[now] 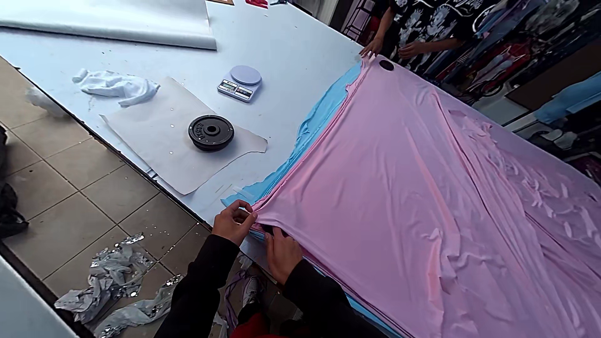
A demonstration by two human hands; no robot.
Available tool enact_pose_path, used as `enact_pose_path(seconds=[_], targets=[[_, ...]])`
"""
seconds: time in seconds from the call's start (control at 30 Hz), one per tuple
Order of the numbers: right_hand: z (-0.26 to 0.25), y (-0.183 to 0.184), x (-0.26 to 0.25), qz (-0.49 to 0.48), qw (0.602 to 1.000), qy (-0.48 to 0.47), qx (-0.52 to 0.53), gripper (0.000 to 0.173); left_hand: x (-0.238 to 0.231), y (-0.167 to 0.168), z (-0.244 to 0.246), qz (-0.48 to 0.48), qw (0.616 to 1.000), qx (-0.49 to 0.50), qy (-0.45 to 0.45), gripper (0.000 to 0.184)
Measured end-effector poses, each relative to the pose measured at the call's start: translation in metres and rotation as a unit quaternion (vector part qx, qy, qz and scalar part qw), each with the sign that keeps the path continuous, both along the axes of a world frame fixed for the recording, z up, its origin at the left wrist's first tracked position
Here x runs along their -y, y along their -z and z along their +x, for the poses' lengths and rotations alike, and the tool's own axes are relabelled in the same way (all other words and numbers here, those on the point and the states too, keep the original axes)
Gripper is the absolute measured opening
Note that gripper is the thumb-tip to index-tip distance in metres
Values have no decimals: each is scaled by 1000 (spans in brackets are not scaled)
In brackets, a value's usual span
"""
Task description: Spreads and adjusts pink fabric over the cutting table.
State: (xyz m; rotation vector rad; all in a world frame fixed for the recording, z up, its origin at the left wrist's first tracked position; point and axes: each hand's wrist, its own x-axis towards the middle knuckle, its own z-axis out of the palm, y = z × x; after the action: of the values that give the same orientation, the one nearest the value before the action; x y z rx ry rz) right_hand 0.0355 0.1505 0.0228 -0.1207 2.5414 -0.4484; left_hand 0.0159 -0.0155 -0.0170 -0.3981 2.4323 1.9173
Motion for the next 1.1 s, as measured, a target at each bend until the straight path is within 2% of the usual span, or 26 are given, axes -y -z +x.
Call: enact_pose_path(seconds=[0.17,0.3,0.43,0.53,0.6,0.7,0.77,0.8,0.87,0.93,1.03,1.1], targets=[[-18,-6,13,76,996,24,32,44,0,2,0,-65,995,-54,45,10],[-19,-16,14,124,992,-27,17,39,1,1,-1,-90,992,-62,57,11],[4,-42,-2,101,989,-91,50,44,9,3,-2,-110,990,-35,84,13],[39,-53,-28,7,988,-127,87,48,16,9,-5,-168,976,12,138,18],[59,-56,-52,-146,978,-108,106,52,16,16,-6,-184,972,16,147,19],[74,-69,-74,-355,917,-25,180,53,17,30,-6,-184,973,-13,138,21],[71,-79,-77,-420,886,27,196,53,17,40,-6,-180,975,-36,128,23],[65,-80,-76,-427,886,32,178,53,17,43,-5,-175,976,-45,123,24],[47,-73,-70,-386,918,-7,87,55,16,48,-3,-170,977,-58,115,27],[17,-57,-60,-265,961,-80,-3,59,17,49,-1,-168,977,-55,116,33],[-25,-42,-35,-40,988,-152,10,61,15,53,3,-177,977,-60,105,38],[-38,-27,-21,39,982,-183,26,56,15,56,6,-177,977,-65,102,41]])
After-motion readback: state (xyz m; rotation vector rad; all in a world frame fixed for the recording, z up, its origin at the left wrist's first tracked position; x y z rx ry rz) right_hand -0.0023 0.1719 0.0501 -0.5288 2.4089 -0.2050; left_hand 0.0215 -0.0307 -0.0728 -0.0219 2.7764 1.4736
